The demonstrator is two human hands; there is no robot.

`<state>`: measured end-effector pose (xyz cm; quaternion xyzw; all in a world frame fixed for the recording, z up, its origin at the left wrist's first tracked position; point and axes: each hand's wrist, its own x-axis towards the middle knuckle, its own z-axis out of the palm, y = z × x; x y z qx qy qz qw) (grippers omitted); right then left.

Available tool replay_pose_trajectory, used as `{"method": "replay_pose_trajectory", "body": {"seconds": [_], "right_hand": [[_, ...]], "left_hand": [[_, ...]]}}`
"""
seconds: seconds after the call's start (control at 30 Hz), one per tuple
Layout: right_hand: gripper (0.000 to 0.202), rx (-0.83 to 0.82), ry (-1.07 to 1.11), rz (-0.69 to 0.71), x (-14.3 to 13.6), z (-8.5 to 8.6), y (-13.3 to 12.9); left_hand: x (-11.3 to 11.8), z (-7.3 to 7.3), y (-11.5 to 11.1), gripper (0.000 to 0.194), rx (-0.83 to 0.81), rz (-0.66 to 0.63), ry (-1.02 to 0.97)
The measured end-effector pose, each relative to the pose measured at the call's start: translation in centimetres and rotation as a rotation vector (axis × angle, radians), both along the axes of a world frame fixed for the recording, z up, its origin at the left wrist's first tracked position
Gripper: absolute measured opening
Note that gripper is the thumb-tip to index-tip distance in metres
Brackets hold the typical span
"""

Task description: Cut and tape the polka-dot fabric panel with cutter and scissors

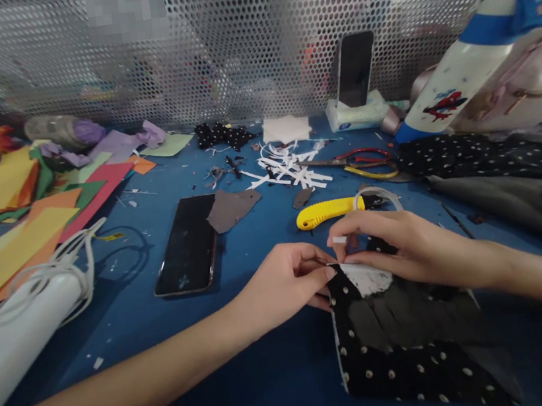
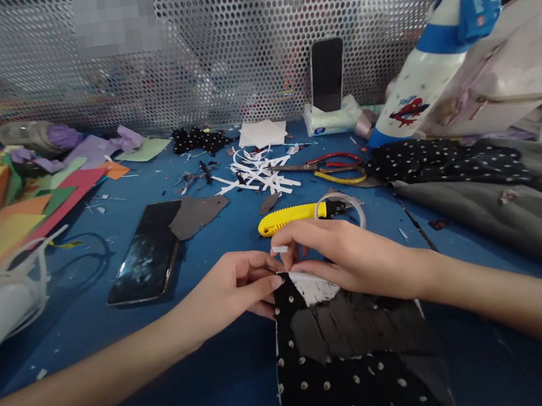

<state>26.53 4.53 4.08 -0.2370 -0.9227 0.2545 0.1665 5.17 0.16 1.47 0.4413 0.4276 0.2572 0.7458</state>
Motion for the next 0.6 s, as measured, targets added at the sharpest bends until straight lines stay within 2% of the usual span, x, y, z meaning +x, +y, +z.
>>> {"method": "replay_pose_trajectory", "body": {"seconds": [0.6], "right_hand": [[0.016, 0.051, -0.04, 0.043, 0.24, 0.24, -0.07]], "left_hand": [[-0.1, -0.25, 0.02, 0.013, -0.006, 0.007, -0.022]]}}
